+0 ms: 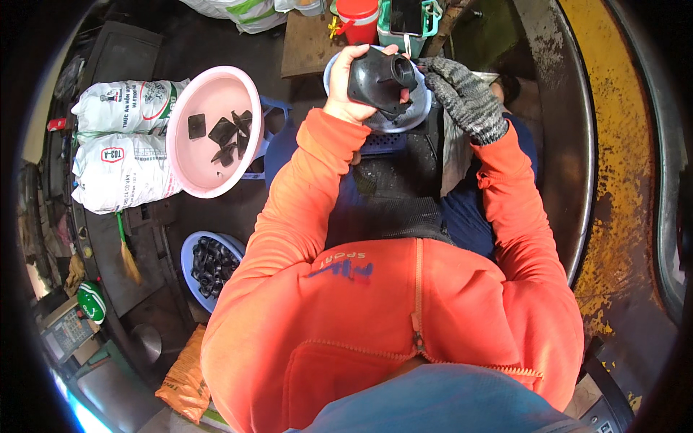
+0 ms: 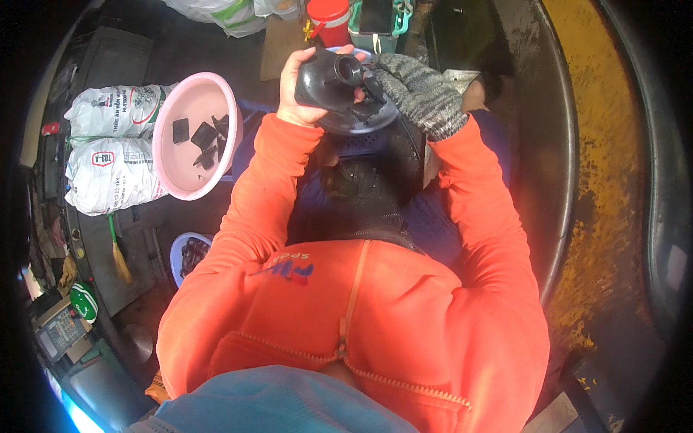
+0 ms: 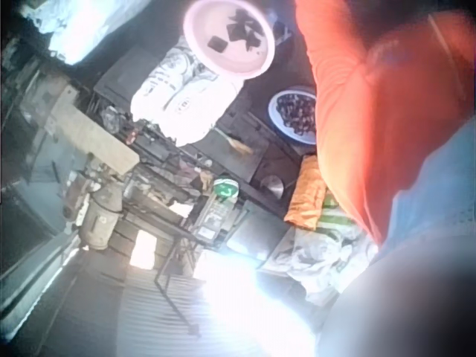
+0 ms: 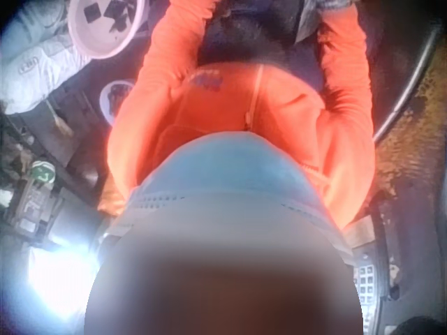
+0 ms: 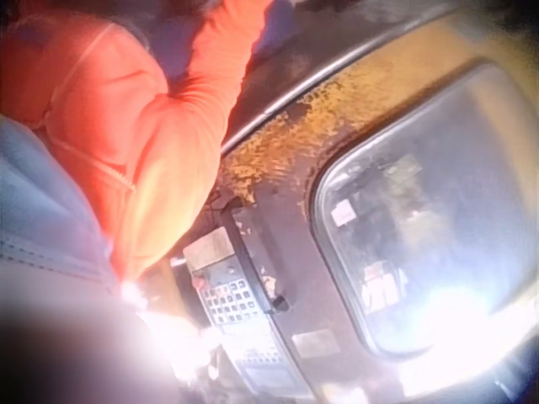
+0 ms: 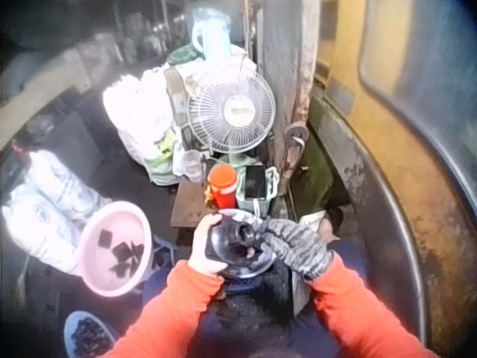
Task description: The person sits on the floor and repeatedly grinds small black rubber parts against a rotating grinding wheel. They pick parts from a pink basin, hold them against the wheel with a gloved hand, and place finished pieces into a blue basin. The process is repeated for multiple parts.
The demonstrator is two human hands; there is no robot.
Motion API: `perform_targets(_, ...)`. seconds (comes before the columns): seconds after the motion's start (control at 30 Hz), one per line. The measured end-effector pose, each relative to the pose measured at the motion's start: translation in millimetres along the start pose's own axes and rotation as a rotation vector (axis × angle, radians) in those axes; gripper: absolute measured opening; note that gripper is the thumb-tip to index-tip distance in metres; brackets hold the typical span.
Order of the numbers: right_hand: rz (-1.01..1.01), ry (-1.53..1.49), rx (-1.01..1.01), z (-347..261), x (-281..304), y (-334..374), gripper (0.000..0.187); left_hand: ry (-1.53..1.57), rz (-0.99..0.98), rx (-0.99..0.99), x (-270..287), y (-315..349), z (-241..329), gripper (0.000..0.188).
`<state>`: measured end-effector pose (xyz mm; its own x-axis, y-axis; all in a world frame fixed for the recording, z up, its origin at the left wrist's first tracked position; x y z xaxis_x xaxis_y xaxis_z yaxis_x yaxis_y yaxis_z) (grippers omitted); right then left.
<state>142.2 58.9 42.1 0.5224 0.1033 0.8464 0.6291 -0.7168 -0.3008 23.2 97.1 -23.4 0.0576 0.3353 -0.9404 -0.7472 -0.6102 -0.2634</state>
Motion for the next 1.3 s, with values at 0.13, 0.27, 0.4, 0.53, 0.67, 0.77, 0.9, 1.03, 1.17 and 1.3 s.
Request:
perform_targets(0.13, -0.040, -0.237, -0.209, 10.9, -8.8, 3.9, 0.032, -0.031, 0.074, 0.064, 7.6, 3.1, -4.1, 0.066)
perform_targets(0.27, -0.057, 0.135, -0.024, -12.1, -7.4, -4.5, 0.032, -0.187, 0.193, 0.020, 6.4, 5.9, 2.4, 0.066)
perform_targets(0.4, -0.137, 0.367, 0.022, -16.5, -22.4, -5.4, 0.032, -0.338, 0.260, -0.092, -5.0, 9.8, 14.2, 0.067)
perform_targets(0.53, -0.081, -0.098, -0.012, -9.9, -28.7, -2.3, 0.032, -0.420, 0.220, -0.246, -17.6, 8.8, 25.2, 0.069)
perform_targets(0.67, -0.117, -0.056, -0.044, -14.7, -36.7, -9.1, 0.031, -0.543, 0.175, -0.382, -25.4, 8.0, 34.2, 0.069)
perform_targets(0.77, -0.095, -0.320, -0.152, -13.7, -32.6, -14.1, 0.030, -0.687, 0.131, -0.425, -32.6, 7.5, 37.2, 0.070)
perform_targets(0.9, -0.030, -0.425, -0.122, -40.2, -11.2, -21.1, 0.040, -0.934, 0.052, -0.508, -49.1, 10.5, 43.0, 0.070)
perform_targets(1.03, -0.231, -1.445, -0.659, -24.6, -47.5, 0.2, 0.042, -1.405, 0.005, -0.613, -71.3, 13.4, 46.3, 0.067)
perform_targets(1.17, -0.134, -1.735, -0.519, -26.7, -45.3, -8.4, 0.042, -1.688, -0.105, -0.714, -86.7, 15.1, 39.8, 0.068)
perform_targets(1.3, -0.093, -1.850, -0.406, -21.0, -47.3, -9.3, 0.042, -1.691, -0.112, -0.716, -85.8, 15.9, 36.6, 0.073)
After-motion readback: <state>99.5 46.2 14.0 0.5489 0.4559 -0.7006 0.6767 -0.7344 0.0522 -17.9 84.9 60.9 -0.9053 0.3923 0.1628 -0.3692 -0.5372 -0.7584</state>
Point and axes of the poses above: each hand's wrist, its own y-axis away from the middle knuckle, its own x-axis out of the back of the hand, z = x × y, the point moved 9 cm from there along -y, towards the middle knuckle, and after that the axes turned 14 degrees about -z, right-handed, at the moved point
